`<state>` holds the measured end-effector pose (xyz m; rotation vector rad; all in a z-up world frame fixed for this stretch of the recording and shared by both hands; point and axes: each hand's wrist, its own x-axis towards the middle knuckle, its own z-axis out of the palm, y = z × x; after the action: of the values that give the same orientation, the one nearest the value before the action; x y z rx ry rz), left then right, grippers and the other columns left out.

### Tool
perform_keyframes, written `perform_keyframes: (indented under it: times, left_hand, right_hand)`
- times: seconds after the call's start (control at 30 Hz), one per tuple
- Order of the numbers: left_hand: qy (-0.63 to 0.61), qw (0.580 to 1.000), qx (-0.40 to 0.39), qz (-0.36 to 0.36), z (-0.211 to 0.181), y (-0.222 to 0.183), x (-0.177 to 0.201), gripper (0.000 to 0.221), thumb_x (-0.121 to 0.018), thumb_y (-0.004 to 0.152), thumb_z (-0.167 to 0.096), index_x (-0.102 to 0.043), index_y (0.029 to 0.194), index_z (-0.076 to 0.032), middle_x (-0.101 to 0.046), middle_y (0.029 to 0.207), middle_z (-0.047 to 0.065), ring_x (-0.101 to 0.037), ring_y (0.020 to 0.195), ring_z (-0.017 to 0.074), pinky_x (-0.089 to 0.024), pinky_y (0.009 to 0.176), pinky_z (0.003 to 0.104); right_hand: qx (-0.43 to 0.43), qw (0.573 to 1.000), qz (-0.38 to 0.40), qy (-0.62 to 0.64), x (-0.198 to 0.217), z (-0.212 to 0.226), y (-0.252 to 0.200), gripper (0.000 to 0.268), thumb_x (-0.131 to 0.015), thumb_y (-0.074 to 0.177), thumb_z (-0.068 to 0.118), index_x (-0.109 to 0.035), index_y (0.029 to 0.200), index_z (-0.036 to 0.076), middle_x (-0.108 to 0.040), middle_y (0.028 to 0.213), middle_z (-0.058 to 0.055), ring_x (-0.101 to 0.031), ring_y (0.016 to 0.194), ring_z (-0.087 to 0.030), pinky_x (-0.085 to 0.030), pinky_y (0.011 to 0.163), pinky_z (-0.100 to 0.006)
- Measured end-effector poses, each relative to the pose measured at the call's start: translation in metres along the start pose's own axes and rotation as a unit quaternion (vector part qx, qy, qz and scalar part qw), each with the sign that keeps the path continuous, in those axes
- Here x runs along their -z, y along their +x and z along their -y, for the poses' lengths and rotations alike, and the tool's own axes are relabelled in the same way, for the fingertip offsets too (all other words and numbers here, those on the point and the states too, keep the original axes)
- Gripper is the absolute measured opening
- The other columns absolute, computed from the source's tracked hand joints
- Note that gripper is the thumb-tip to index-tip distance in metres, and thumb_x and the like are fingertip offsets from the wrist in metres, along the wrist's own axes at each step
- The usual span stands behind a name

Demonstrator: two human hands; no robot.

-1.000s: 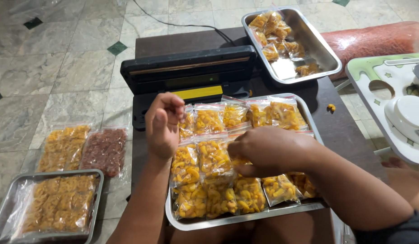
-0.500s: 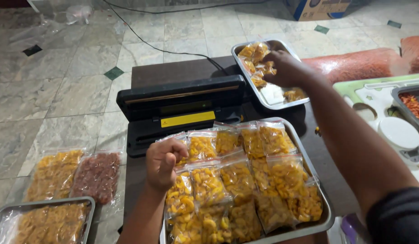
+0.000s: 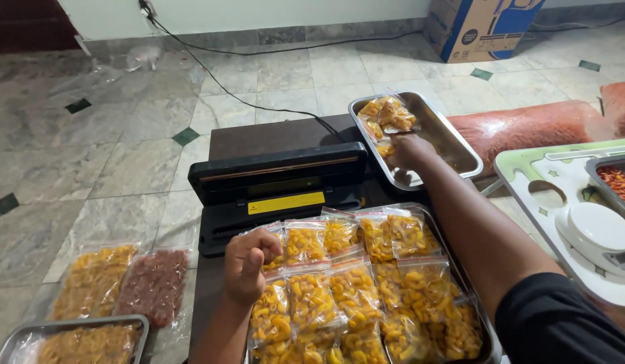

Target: Manually sealing zip-lock snack bags and arranging them into a metal tray for packaging.

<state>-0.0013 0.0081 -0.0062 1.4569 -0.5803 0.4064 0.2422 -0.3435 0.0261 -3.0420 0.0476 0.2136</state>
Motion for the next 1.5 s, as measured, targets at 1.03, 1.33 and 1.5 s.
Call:
perform_keyframes:
  times: [1.03,1.33,1.5]
  left_hand:
    - [0.061,0.987,0.014,0.149,-0.054,0.052,-0.019,0.022,-0.075,0.094,-0.027,-0.070,0.084,-0.007,-0.060,0.065,0.002,-0.050,0.058,0.0073,-0.042,0.053,0.022]
    - [0.077,0.976,0.048,0.197,-0.033,0.035,-0.018,0.017,-0.066,0.099,-0.017,-0.078,0.089,-0.009,-0.068,0.074,0.005,-0.065,0.070,0.0187,-0.054,0.071,0.033]
    - [0.099,0.978,0.045,0.177,-0.018,0.025,-0.024,0.013,-0.069,0.096,-0.015,-0.074,0.087,-0.006,-0.066,0.068,0.012,-0.064,0.064,0.0254,-0.053,0.067,0.039]
  right_hand:
    - [0.270,0.963,0.006,0.000,0.028,0.109,-0.255,0.042,-0.066,0.089,0.052,-0.071,0.082,0.011,-0.072,0.072,-0.010,-0.074,0.075,-0.036,-0.058,0.067,-0.048]
    - [0.377,0.796,0.135,0.454,0.023,0.092,-0.246,0.080,-0.089,0.068,0.052,-0.067,0.125,0.000,-0.075,0.106,-0.013,-0.069,0.091,-0.019,-0.061,0.082,-0.032]
    - [0.305,0.851,0.144,0.403,0.002,0.101,-0.233,0.032,-0.077,0.082,0.005,-0.063,0.111,0.007,-0.077,0.079,-0.001,-0.069,0.066,-0.011,-0.054,0.060,-0.023]
